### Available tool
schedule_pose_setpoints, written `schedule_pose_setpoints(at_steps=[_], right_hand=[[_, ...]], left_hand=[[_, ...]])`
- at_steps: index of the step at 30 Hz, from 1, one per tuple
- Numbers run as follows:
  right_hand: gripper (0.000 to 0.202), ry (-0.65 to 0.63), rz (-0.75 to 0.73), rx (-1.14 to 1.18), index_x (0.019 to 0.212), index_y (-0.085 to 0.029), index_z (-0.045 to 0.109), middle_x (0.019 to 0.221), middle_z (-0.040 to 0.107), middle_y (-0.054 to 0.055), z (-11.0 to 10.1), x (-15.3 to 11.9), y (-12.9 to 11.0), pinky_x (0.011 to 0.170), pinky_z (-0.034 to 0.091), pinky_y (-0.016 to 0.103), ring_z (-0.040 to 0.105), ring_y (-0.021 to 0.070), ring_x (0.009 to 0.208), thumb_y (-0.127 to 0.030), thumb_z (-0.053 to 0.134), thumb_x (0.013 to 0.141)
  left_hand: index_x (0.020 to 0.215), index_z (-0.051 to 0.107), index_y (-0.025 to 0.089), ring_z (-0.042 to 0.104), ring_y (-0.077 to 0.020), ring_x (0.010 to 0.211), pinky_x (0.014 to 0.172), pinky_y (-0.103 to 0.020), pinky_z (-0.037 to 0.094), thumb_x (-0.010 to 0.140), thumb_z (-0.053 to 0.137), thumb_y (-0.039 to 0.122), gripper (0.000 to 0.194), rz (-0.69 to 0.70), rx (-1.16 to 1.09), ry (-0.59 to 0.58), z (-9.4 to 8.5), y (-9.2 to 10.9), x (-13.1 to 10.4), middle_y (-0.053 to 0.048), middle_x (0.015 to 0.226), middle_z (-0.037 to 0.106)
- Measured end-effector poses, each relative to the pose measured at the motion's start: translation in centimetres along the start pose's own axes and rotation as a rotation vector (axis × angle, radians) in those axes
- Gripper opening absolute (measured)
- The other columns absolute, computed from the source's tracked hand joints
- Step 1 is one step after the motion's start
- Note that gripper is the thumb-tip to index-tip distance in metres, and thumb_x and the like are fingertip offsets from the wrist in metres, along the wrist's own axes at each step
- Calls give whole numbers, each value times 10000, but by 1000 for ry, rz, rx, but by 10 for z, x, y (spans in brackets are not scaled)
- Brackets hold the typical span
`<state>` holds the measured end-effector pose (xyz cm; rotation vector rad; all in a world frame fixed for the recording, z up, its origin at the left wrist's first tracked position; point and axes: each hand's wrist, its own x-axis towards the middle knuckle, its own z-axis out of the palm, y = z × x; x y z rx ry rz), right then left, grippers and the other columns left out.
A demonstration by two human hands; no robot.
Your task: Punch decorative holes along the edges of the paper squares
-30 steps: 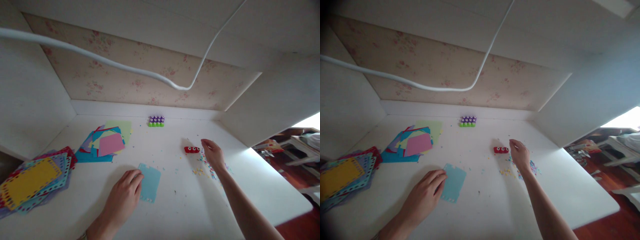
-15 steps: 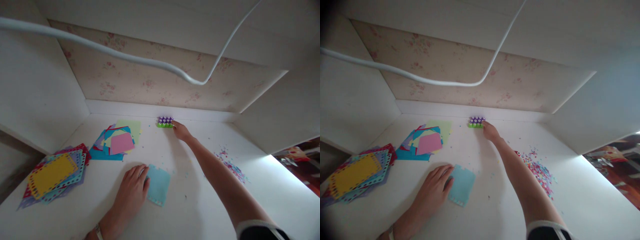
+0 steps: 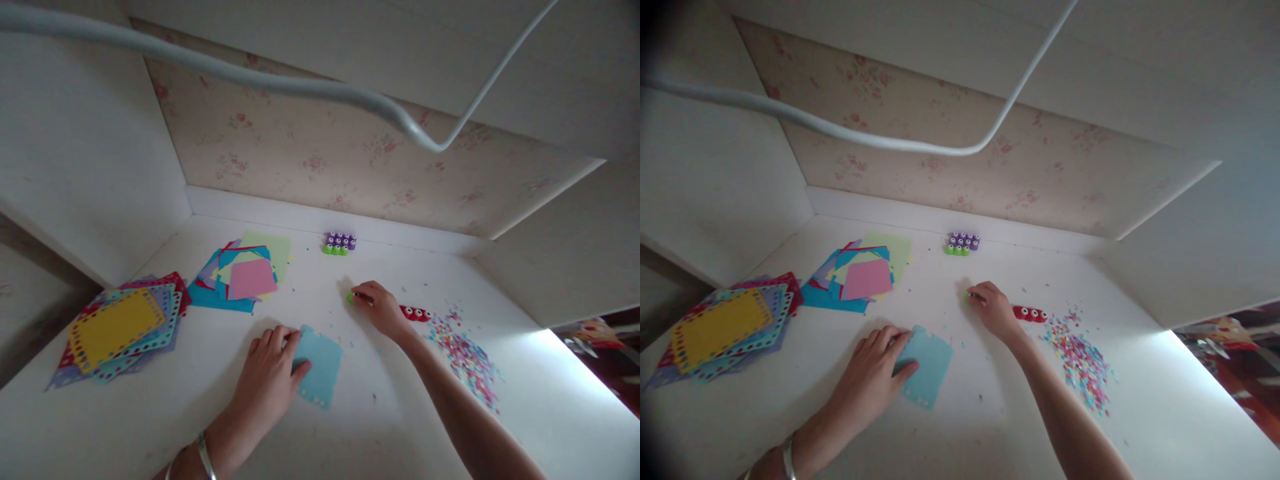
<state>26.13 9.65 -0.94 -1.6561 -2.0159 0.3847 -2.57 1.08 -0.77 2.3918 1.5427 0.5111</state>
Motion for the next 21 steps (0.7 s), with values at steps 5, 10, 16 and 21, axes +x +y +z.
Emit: schedule_pose_setpoints(at_steps=[5, 10, 16, 21], right_hand=[[224, -31, 78, 359, 1047, -250, 729, 1145, 723, 64, 11, -61, -33, 860, 577, 353, 695, 211, 1010, -369, 595, 912], [213, 50, 190, 560, 988, -243, 735, 1004, 763, 60, 26, -87, -50, 826, 592, 372, 726, 218, 887, -403, 642, 882], [200, 94, 199, 604, 991, -241, 725, 1018, 755, 68, 29, -92, -51, 839, 598, 384, 724, 217, 892, -385, 655, 871], [179, 109, 237, 737, 961, -245, 727, 1032, 752, 63, 27, -91, -53, 893, 599, 391, 720, 216, 946, -376, 686, 846]], left_hand=[[1181, 637, 295, 606, -282, 1026, 882, -464, 485, 781, 719, 155, 432, 2, -127, 13, 2, -4, 3, -53, 1096, 664], [1216, 603, 259, 688, -201, 872, 828, -351, 542, 831, 612, 100, 417, 1, -414, -4, 5, -5, 7, -17, 951, 730], [1050, 692, 203, 692, -180, 908, 817, -289, 560, 921, 505, 216, 228, 14, -576, 59, 0, -3, 15, -58, 991, 728], [1035, 720, 208, 707, -178, 875, 761, -271, 572, 909, 542, 292, 233, -116, -702, -35, -2, -4, 20, -43, 1002, 747]])
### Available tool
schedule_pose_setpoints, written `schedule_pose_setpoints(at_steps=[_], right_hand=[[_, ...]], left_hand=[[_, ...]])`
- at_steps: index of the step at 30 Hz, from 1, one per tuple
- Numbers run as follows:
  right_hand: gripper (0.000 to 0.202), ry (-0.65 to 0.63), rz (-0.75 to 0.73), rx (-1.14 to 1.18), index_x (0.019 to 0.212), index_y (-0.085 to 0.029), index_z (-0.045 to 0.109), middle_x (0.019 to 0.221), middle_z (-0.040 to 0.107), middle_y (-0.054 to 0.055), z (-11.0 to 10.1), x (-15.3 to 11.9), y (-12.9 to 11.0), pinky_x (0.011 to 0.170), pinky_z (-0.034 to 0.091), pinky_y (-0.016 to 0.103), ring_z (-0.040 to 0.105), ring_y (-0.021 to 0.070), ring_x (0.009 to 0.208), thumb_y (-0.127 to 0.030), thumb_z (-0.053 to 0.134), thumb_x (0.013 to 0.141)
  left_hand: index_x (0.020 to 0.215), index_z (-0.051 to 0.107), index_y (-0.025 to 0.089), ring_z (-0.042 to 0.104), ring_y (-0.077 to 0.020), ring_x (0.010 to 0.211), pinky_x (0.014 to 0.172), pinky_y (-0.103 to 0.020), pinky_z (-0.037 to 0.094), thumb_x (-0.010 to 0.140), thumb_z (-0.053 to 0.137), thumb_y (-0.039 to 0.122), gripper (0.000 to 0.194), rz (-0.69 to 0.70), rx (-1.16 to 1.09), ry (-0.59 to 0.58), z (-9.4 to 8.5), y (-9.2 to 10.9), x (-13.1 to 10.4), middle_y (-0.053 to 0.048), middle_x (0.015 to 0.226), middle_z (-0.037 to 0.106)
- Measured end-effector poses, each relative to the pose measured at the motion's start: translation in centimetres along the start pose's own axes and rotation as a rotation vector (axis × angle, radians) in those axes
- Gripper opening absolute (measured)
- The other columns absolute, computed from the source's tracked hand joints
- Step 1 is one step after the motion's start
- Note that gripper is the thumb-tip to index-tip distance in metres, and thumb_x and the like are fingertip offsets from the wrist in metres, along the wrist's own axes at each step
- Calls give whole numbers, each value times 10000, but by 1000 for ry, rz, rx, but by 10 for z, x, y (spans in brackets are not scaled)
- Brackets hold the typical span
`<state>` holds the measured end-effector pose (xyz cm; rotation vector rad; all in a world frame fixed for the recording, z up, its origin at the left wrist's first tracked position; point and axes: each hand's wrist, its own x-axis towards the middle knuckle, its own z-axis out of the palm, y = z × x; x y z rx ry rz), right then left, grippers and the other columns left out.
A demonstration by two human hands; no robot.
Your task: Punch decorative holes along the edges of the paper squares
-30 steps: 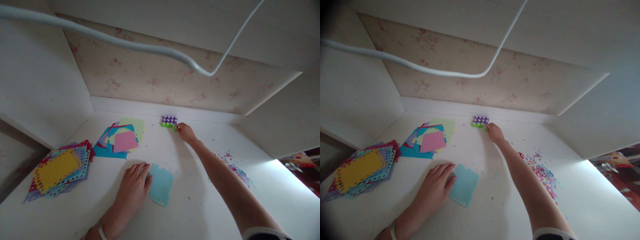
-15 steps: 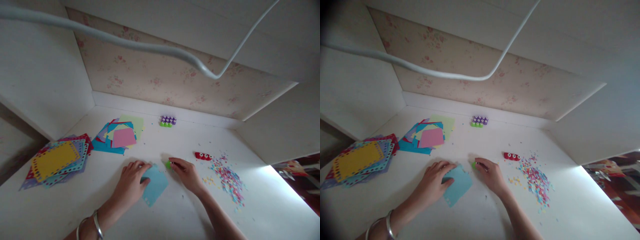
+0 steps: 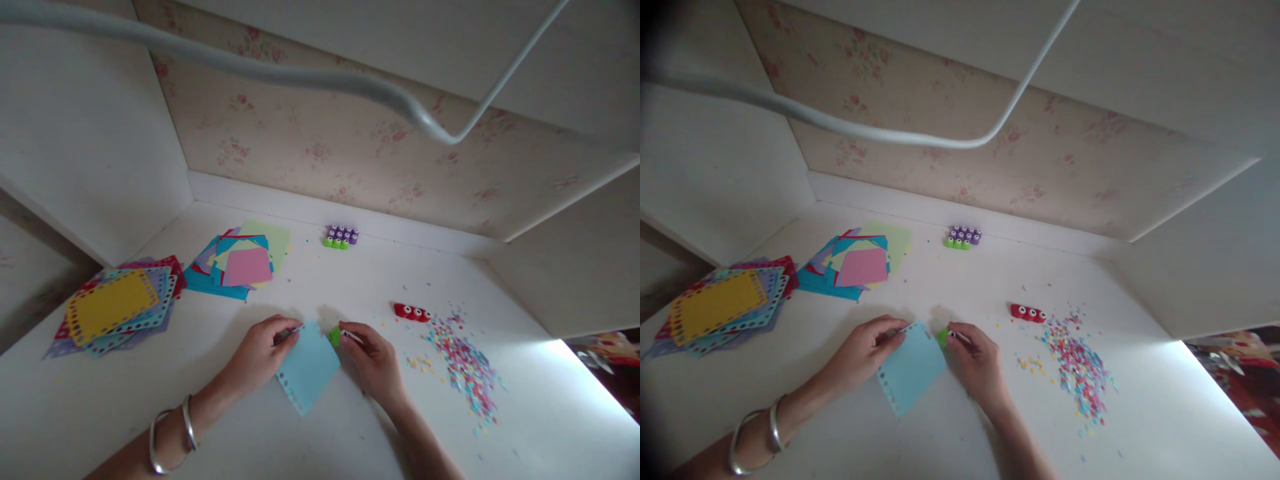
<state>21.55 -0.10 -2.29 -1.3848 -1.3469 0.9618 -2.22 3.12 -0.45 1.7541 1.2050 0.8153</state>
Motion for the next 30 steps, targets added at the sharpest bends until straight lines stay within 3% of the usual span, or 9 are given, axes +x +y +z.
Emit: schedule_pose_setpoints(at_steps=[20, 30], right_hand=[[136, -51, -59, 53, 985, -247, 728, 1047, 750, 55, 4, -6, -2, 860, 620, 336, 724, 192, 938, -278, 695, 857], [144, -85, -133, -61, 1010, -267, 721, 1057, 745, 47, 3, -5, 1, 861, 618, 334, 723, 186, 944, -275, 682, 871]], left_hand=[[1042, 731, 196, 703, -198, 923, 798, -293, 555, 888, 567, 329, 261, -106, -161, -87, -3, -3, 2, -56, 1056, 744], [1053, 729, 201, 686, -211, 972, 847, -298, 522, 890, 575, 331, 259, -128, -168, -119, -3, -5, 2, -57, 1079, 739]])
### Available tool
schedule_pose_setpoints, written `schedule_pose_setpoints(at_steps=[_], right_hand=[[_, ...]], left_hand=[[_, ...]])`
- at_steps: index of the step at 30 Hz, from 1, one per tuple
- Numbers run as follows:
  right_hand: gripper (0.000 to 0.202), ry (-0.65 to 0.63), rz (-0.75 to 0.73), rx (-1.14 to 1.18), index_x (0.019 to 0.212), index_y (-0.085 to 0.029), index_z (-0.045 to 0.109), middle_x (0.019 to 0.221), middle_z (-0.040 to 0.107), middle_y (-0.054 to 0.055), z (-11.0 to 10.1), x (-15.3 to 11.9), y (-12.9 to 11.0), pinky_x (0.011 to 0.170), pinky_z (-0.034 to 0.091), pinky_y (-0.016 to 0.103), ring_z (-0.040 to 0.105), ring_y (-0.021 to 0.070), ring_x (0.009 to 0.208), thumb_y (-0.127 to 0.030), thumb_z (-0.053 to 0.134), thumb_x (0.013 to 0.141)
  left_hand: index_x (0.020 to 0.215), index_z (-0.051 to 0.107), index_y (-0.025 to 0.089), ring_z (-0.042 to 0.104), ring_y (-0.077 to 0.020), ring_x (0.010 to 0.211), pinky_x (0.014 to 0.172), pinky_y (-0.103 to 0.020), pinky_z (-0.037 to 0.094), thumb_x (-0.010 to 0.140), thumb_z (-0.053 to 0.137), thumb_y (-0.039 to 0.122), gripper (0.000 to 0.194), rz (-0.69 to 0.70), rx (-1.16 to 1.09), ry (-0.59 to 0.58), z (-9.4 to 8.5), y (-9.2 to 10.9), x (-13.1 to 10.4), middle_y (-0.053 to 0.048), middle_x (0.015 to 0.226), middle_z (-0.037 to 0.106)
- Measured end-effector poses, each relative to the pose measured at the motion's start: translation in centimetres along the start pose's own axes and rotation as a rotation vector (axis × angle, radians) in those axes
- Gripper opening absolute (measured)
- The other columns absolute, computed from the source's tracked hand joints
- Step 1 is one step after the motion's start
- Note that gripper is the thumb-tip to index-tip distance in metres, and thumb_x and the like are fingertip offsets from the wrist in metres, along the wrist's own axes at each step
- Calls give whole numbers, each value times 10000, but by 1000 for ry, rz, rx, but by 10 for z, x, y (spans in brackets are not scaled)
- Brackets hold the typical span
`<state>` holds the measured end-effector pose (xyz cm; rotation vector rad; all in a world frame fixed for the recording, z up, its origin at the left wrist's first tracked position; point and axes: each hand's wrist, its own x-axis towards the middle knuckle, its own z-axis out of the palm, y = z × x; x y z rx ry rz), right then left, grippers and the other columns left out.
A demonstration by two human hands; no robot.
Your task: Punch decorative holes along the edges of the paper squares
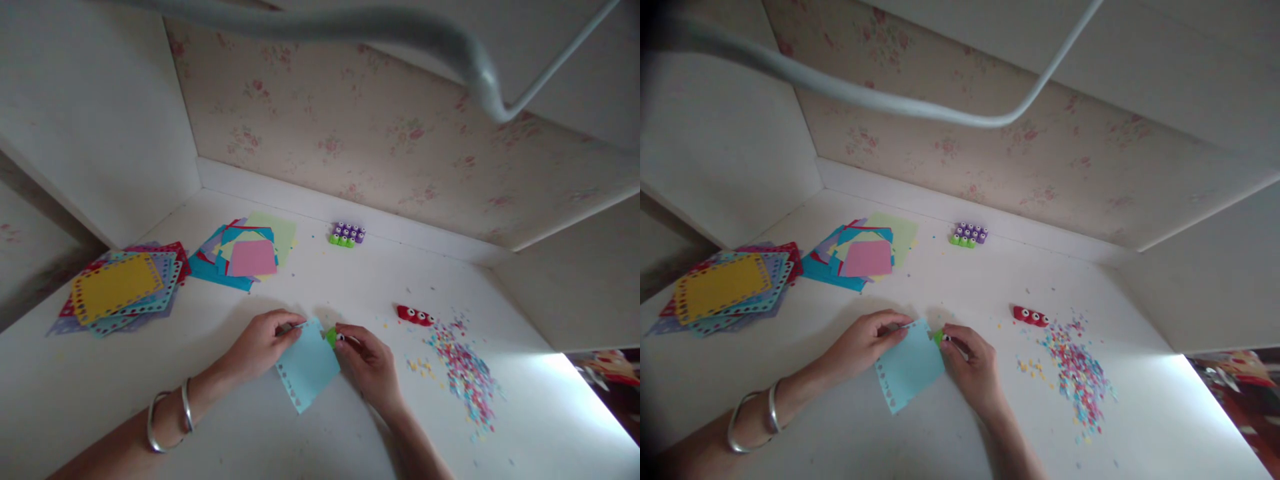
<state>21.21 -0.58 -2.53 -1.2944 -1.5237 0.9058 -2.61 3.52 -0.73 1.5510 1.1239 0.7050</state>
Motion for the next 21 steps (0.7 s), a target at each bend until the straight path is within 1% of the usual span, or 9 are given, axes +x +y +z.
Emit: schedule_pose_setpoints(at_steps=[13, 17, 21], right_hand=[[129, -29, -44, -62, 991, -260, 718, 1058, 746, 51, -3, -1, -1, 872, 610, 337, 720, 193, 966, -265, 685, 866], [130, -32, 26, -15, 978, -252, 729, 1025, 751, 55, -2, 1, -3, 830, 620, 325, 726, 187, 915, -301, 677, 869], [141, 17, 126, 58, 948, -245, 736, 967, 759, 51, -2, 3, -4, 804, 622, 317, 729, 182, 866, -332, 699, 843]], left_hand=[[1065, 726, 196, 685, -209, 958, 841, -299, 518, 876, 589, 326, 267, -27, -18, 22, 0, -2, 0, -58, 1079, 739], [1071, 724, 195, 682, -200, 959, 836, -284, 516, 882, 586, 326, 268, 10, -7, 10, 0, -2, -1, -55, 1075, 734], [1065, 724, 201, 682, -196, 968, 838, -274, 514, 886, 586, 323, 257, 30, -5, 5, 0, -2, 0, -47, 1068, 734]])
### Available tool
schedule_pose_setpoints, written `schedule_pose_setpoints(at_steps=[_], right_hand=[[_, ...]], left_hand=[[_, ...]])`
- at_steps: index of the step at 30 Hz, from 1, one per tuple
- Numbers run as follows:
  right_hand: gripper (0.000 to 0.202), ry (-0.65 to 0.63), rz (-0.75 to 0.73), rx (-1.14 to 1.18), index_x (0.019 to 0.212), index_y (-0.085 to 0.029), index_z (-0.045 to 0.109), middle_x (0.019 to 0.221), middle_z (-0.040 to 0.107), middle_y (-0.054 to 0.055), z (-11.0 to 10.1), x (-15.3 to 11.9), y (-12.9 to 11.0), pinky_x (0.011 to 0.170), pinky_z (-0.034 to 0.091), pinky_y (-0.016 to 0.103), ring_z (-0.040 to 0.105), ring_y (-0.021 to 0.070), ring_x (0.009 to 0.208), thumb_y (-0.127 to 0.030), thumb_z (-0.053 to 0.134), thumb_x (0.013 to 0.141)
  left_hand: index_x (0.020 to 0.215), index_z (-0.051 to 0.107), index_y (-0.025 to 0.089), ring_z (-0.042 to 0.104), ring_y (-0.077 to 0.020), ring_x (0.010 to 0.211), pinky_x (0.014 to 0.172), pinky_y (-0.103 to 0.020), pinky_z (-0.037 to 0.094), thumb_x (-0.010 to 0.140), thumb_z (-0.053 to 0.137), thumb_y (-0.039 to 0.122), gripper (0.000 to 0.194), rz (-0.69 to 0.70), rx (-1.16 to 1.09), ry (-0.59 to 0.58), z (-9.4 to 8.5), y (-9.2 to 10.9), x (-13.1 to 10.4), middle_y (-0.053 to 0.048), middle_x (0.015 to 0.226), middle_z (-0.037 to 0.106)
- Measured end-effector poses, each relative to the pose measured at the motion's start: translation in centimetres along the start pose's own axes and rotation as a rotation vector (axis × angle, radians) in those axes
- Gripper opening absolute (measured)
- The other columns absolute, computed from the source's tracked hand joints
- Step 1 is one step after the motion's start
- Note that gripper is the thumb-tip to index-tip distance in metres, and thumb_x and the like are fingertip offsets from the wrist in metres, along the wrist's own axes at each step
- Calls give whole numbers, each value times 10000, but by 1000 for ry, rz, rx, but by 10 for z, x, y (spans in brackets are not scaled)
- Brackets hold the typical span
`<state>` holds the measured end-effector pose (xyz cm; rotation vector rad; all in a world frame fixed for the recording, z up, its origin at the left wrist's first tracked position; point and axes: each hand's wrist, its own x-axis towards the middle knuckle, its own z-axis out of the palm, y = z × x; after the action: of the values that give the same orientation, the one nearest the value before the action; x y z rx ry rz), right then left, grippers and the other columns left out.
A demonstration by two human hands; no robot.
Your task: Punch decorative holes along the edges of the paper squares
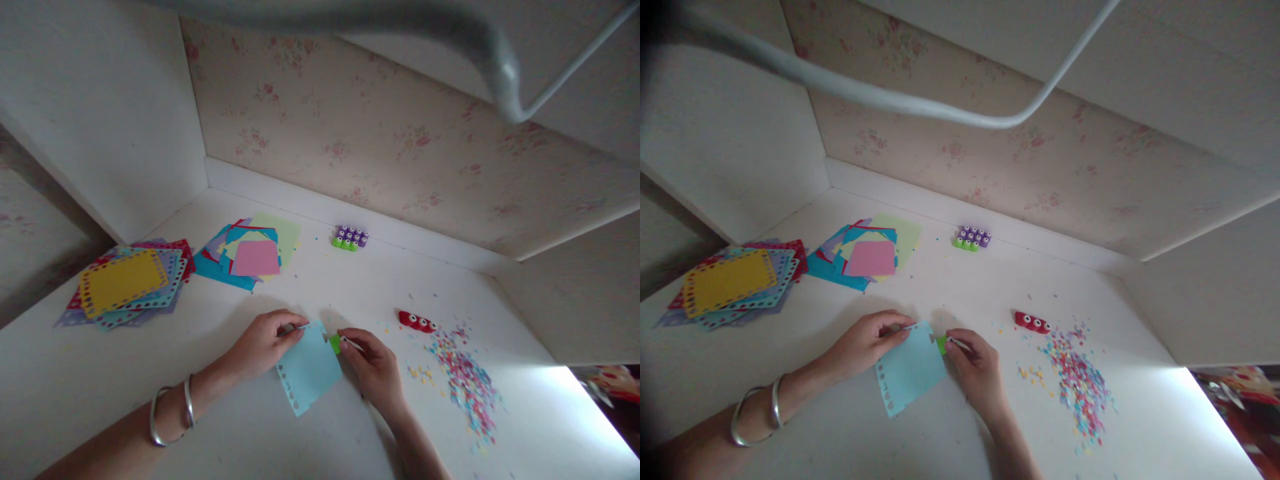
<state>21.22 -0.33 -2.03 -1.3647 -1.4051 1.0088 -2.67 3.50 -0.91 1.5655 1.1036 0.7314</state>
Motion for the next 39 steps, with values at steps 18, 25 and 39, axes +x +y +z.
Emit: schedule_pose_setpoints(at_steps=[18, 25, 39], right_hand=[[152, 106, -20, -26, 935, -224, 719, 922, 738, 44, 7, -4, -1, 757, 638, 302, 717, 174, 811, -328, 721, 824], [135, 118, -86, -34, 929, -227, 720, 945, 738, 55, 5, -5, -1, 770, 647, 324, 722, 195, 848, -316, 718, 828], [114, 88, -210, -149, 931, -213, 709, 907, 726, 58, 6, -7, -4, 731, 662, 327, 714, 182, 808, -295, 698, 853]], left_hand=[[1035, 731, 195, 691, -221, 920, 807, -311, 514, 839, 614, 373, 289, -147, -110, 10, -1, 8, 0, -52, 1048, 757], [1029, 733, 197, 696, -222, 907, 780, -302, 512, 831, 626, 377, 289, -155, -144, 10, -1, 6, 0, -51, 1025, 763], [1028, 732, 198, 692, -218, 929, 803, -300, 508, 845, 620, 356, 267, -137, -130, -2, 0, 6, 0, -42, 1047, 758]])
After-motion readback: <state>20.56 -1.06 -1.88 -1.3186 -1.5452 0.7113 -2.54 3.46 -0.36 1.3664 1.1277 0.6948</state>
